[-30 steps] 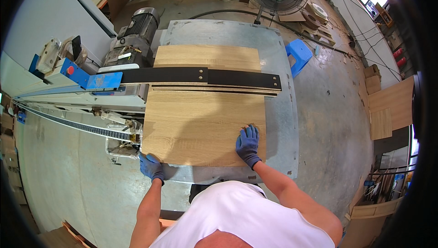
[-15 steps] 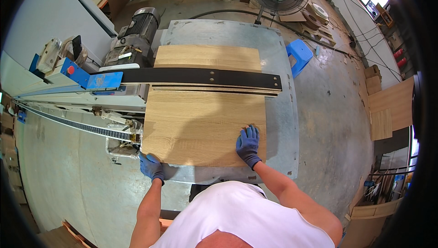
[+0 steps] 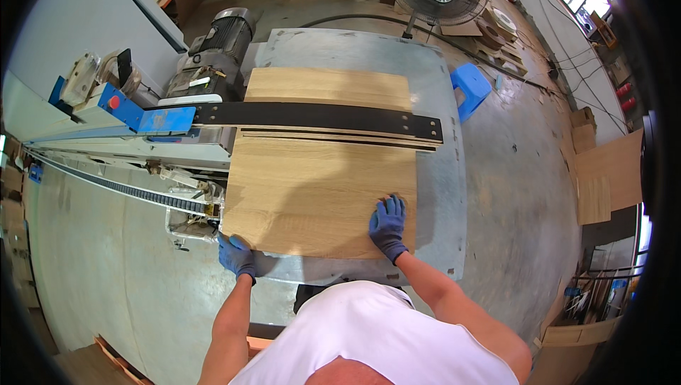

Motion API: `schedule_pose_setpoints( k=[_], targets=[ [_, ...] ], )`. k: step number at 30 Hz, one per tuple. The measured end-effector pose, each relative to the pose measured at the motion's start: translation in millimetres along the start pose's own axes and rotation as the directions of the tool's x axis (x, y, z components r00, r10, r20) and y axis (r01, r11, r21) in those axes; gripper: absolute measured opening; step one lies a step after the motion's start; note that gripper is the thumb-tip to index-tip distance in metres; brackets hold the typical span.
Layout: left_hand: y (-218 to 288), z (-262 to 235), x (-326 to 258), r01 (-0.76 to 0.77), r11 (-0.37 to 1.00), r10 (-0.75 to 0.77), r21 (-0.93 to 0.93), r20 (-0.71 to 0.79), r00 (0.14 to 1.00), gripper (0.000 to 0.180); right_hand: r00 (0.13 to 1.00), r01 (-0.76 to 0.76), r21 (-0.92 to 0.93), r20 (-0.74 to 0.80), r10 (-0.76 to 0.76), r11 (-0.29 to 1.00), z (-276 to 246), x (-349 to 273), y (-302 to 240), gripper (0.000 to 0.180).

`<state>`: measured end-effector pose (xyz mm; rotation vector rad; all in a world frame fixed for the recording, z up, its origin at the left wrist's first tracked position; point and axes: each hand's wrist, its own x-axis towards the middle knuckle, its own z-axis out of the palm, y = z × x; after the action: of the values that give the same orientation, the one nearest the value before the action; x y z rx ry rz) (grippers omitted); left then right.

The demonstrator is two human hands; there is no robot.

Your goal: The person positions metal strips along a guide on a machine workbench, retrieves the strips, and stacks them onto a pallet.

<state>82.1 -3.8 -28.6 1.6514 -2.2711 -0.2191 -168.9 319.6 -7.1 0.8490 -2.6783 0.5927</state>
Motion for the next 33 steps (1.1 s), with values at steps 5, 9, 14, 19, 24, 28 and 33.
schedule_pose_setpoints(
  k=[5, 9, 14, 19, 24, 28, 33],
  targets=[
    [-2, 2, -1, -0.001, 1.0, 0.001, -0.005, -0.011, 1.0, 0.052, 1.0, 0.008, -0.005, -0.004, -0.008, 1.0, -4, 2, -3, 0.032],
    [-5, 5, -1, -0.05, 0.999, 0.049, -0.008, -0.088, 0.995, 0.053, 1.0, 0.015, -0.005, -0.008, -0.015, 1.0, -2, 1, -2, 0.031],
    [0, 1, -1, 0.007, 1.0, -0.007, 0.001, 0.0, 1.0, 0.053, 0.999, 0.034, -0.028, -0.029, -0.035, 0.999, 2, -2, 2, 0.031],
    [-4, 2, -1, 0.023, 1.0, -0.023, -0.01, 0.005, 1.0, 0.052, 0.998, 0.052, -0.039, -0.019, -0.053, 0.998, -2, 2, 2, 0.033],
    [-7, 3, 0, 0.034, 0.999, -0.034, -0.005, -0.014, 0.999, 0.053, 0.967, 0.231, 0.03, -0.121, -0.226, 0.972, -36, 93, 14, 0.048],
    [1, 2, 1, 0.02, 0.999, -0.021, -0.039, -0.03, 0.999, 0.049, 0.941, 0.337, -0.13, 0.002, -0.34, 0.932, -81, 201, 41, 0.07],
    [7, -5, 0, 0.027, 0.998, -0.029, -0.059, -0.033, 0.999, 0.04, 0.842, 0.452, -0.139, 0.392, -0.37, 0.881, -69, 238, 72, 0.082]
  ],
)
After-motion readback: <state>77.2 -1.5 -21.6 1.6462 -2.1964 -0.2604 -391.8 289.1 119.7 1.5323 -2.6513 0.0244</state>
